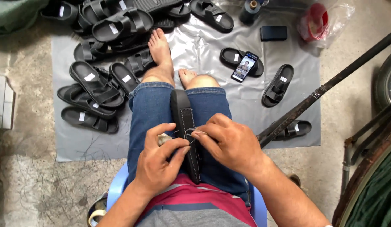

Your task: Hand-stitching the sole of a sandal using a needle and thread.

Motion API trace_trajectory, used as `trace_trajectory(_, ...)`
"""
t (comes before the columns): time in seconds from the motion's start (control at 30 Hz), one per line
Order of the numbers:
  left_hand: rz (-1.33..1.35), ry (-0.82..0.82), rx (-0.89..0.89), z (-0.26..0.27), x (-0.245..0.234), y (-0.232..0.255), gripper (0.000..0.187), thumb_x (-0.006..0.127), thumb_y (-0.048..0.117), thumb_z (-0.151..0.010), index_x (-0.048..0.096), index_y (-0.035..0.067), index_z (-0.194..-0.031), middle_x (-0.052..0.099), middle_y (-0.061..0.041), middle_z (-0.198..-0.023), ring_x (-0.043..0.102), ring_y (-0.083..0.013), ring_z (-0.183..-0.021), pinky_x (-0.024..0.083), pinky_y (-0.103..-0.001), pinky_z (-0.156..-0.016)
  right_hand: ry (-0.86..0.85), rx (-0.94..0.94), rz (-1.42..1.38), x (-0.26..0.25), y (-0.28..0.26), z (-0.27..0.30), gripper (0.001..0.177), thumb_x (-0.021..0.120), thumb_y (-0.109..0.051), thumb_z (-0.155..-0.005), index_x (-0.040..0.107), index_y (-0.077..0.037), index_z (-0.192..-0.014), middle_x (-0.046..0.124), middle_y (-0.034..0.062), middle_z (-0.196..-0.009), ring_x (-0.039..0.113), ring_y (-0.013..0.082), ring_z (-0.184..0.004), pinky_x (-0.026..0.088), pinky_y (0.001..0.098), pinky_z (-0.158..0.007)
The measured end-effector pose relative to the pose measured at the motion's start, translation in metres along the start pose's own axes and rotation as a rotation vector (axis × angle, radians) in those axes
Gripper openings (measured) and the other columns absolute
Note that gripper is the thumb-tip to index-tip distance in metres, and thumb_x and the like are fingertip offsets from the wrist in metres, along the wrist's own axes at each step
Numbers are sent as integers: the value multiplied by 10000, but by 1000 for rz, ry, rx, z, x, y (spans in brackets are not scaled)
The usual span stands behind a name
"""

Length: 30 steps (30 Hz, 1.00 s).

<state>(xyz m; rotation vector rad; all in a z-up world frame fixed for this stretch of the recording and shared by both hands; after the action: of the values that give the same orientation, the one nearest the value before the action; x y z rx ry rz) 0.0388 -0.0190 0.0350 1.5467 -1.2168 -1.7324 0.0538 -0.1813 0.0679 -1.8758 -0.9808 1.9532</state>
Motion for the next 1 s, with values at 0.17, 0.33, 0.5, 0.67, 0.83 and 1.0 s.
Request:
trace_trajectory(0.17,-106,64,0,6,3,1,110,624,205,-801,640,205,-909,473,-91,-1200,635,-187,-706,502,-348,-497,-237,137,214,22,13,8,221,564,-360,-837,563,-158,-747,513,42,-738,577,327,-603,444,501,-455)
trace_trajectory(0.33,-38,68,36,4,-2,0,97,623,167,-806,632,178,-902,488,-126,-1184,533,-168,-625,463,-296,-530,-102,298,-771,2,50,13,62,646,-74,-657,642,-79,-719,619,33,-728,562,109,-662,448,228,-605)
trace_trajectory(0.5,27,-60,-84,0,-15,1,165,546,142,-814,587,196,-964,481,-103,-1195,609,-144,-631,515,-247,-475,429,215,-44,-49,41,11,60,655,-4,-919,624,-2,-969,563,99,-911,482,158,-771,408,254,-723)
trace_trajectory(0.67,-183,-226,-122,-6,-19,-6,342,430,208,-878,468,162,-1216,552,-42,-1121,598,-283,-936,493,-448,-683,-28,-272,91,-1,15,1,342,645,-222,-818,565,-103,-1129,569,103,-1122,586,237,-981,472,340,-871)
trace_trajectory(0.83,-278,-196,-19,-6,-30,-4,243,461,190,-902,603,116,-1085,620,-81,-897,656,-300,-736,537,-384,-580,126,-179,-25,15,15,-8,94,644,-136,-801,647,-158,-893,577,-6,-653,587,189,-609,484,284,-560)
trace_trajectory(1.0,432,-410,113,-8,-53,21,212,463,151,-901,668,109,-931,478,-256,-1249,474,-448,-1156,371,-493,-971,174,-206,-138,25,15,-22,93,655,-105,-782,640,-130,-870,574,44,-587,577,255,-544,477,340,-500)
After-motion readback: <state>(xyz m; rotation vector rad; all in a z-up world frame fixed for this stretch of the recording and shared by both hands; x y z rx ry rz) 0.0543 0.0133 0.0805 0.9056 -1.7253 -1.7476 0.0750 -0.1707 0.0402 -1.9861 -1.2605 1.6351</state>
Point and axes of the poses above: each hand's wrist, its own z-axis away from the middle knuckle, its own x-axis out of the palm, y = z × x, the point moved 4 cm from there along -z, towards the middle knuckle
